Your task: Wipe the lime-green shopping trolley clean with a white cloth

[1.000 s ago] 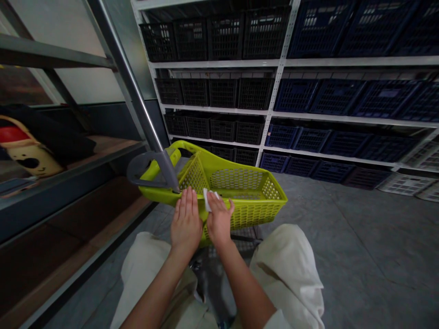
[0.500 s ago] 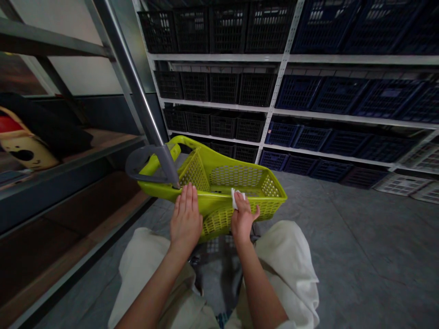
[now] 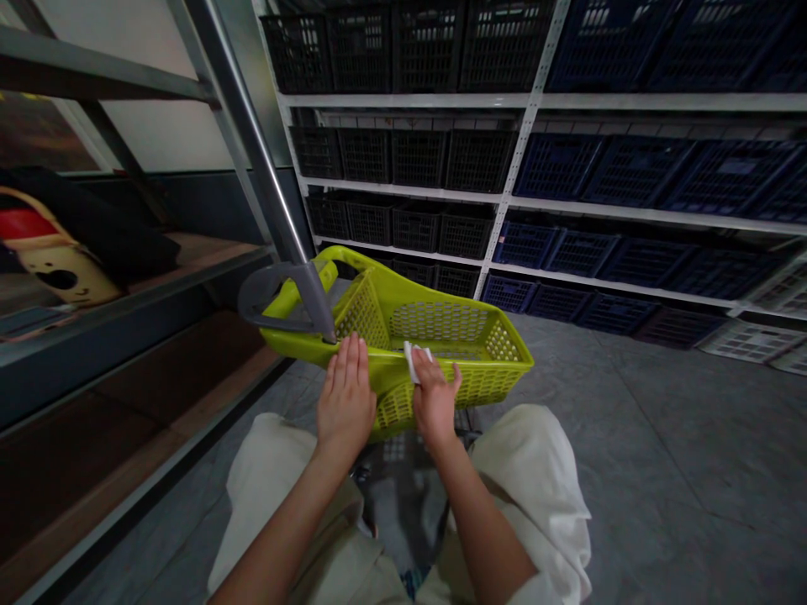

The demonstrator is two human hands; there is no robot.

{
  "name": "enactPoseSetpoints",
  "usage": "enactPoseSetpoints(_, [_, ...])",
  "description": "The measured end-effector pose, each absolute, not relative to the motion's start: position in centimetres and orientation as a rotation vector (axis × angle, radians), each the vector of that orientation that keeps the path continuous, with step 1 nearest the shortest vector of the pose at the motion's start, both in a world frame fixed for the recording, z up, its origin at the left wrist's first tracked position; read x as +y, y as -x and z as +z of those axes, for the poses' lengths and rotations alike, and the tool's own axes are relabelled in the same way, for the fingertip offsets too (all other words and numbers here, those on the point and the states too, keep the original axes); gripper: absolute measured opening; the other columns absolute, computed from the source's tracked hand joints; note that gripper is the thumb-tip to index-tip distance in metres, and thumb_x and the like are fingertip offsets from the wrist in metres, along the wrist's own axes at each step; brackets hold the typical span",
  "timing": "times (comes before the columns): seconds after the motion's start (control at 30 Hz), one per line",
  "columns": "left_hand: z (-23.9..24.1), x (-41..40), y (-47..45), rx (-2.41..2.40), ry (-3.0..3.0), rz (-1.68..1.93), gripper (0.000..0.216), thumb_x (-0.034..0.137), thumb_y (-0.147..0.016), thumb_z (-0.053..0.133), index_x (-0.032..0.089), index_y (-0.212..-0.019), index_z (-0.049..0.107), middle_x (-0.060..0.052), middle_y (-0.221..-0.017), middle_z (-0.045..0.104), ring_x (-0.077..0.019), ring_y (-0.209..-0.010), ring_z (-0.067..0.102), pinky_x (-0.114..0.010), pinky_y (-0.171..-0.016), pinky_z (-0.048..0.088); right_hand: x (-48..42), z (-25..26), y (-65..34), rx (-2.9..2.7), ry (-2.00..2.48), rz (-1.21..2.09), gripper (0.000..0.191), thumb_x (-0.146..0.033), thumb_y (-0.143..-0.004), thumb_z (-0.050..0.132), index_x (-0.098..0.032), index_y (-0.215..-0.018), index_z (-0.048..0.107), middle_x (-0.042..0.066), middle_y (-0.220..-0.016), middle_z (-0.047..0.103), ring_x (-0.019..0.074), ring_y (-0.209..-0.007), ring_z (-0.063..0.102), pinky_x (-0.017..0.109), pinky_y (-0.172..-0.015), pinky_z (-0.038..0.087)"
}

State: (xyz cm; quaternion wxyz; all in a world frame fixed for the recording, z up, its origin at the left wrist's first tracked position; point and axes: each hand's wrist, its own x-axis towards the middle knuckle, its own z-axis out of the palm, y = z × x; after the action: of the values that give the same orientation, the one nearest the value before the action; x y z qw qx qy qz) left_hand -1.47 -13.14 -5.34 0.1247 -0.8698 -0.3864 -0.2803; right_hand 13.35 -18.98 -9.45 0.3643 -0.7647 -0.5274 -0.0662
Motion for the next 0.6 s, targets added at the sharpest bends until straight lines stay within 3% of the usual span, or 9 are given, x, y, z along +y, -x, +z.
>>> enactPoseSetpoints(0.17, [-5.2,-13.3,1.3,-1.147,2.541,-0.806,0.078,0.016,-0.085,0.047,-0.003,-0.155,0.019,-0.021,-0.163,0.025,-0.0315,-0.153,0.019,-0.047,-0.124,0.022,-21.0,-11.1,-16.2,-1.144,2.035,-0.258,0.064,-0.002,-0.085,0.033,-0.023,-0.141,0.055,0.008,-0.147,0.056,0.0230,-0.143,0.044,0.049,-0.122,0.008])
enactPoseSetpoints(0.3, [-5.5,-13.1,1.1,-1.153,2.545,-0.816,0.081,0.016,-0.084,0.049,-0.002,-0.156,0.017,-0.022,-0.163,0.024,-0.0309,-0.154,0.017,-0.048,-0.124,0.023,-19.3,-10.0,-13.3,-1.189,2.022,-0.249,0.070,0.000,-0.082,0.034,-0.023,-0.146,0.049,0.009,-0.148,0.055,0.0235,-0.143,0.044,0.052,-0.121,0.012])
enactPoseSetpoints(0.43, [-6.0,-12.8,1.1,-1.154,2.492,-0.845,0.069,0.013,-0.090,0.039,0.002,-0.156,0.021,-0.020,-0.162,0.029,-0.0283,-0.154,0.016,-0.047,-0.123,0.026,-16.7,-7.9,-8.9,-1.475,1.853,-0.143,0.072,-0.002,-0.083,0.037,-0.025,-0.151,0.040,0.007,-0.153,0.050,0.0176,-0.144,0.041,0.046,-0.121,0.015])
enactPoseSetpoints(0.6, [-5.9,-12.9,1.1,-1.135,2.488,-0.833,0.068,0.013,-0.091,0.039,0.002,-0.156,0.023,-0.021,-0.161,0.032,-0.0287,-0.153,0.018,-0.047,-0.123,0.026,-16.4,-7.7,-8.3,-1.539,1.813,-0.125,0.074,-0.003,-0.083,0.035,-0.026,-0.153,0.036,0.007,-0.155,0.046,0.0149,-0.146,0.037,0.046,-0.122,0.008])
